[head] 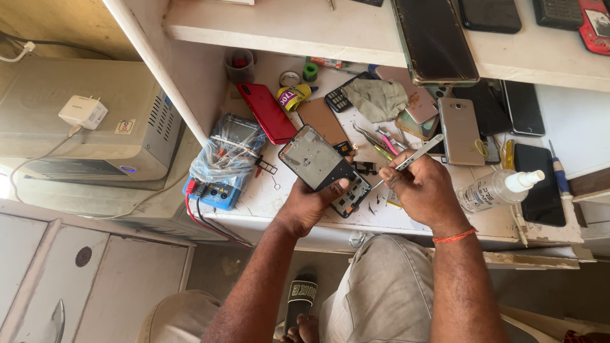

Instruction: The person holds a disassembled smartphone at a cluttered repair bench and works on its internal components. They first pry and lift parts inside the phone frame with a metal tool, then use a green-handled screwdriver to unscrew and adjust components on the exposed board for the rest of the clip.

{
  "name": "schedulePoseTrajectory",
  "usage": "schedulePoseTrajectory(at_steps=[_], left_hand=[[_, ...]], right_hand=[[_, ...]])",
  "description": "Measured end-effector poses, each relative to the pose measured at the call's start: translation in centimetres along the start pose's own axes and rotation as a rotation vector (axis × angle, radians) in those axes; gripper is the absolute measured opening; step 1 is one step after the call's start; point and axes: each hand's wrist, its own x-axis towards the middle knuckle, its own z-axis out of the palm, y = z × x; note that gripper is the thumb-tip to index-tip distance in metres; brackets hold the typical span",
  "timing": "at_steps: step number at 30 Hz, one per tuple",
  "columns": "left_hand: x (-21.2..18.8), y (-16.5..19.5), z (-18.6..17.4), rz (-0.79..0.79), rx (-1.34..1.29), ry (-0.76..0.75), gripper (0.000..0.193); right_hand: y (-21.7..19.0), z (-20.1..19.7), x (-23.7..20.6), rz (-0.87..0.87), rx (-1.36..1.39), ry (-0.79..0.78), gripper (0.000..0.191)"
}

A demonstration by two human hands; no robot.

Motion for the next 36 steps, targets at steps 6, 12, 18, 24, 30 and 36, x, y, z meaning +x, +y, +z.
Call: schedulePoseTrajectory(at_steps=[6, 12, 18, 24, 30, 36], left_hand=[[0.1, -0.2, 0.0, -0.021, -0.039, 0.015, 0.061], [0.1, 0.0, 0.1, -0.016, -0.025, 0.033, 0.063], [-0.1, 0.4, 0.2, -0.004, 0.014, 0.026, 0.062], [0.0, 0.3, 0.0, 0.032, 0.035, 0.032, 0.064], [0.1, -0.3, -0.2, 0.07, 0.065, 0.021, 0.061], [0.3, -0.1, -0.5, 0.086, -0.308, 0.032, 0.066]], right_hand=[[0.9, 0.9, 0.3, 0.238, 0.385, -0.158, 0.016], [1.5, 1.4, 0.4, 0.217, 0.416, -0.186, 0.017], [1.7, 1.4, 0.4, 0.277, 0.492, -0.181, 0.017], [2.1, 1.5, 0.4, 0.233, 0.543, -0.176, 0.018], [2.9, 1.8, 0.3, 0.217, 0.536, -0.229, 0.018], [3.2, 3.5, -0.1, 0.225, 0.394, -0.325, 0.021]])
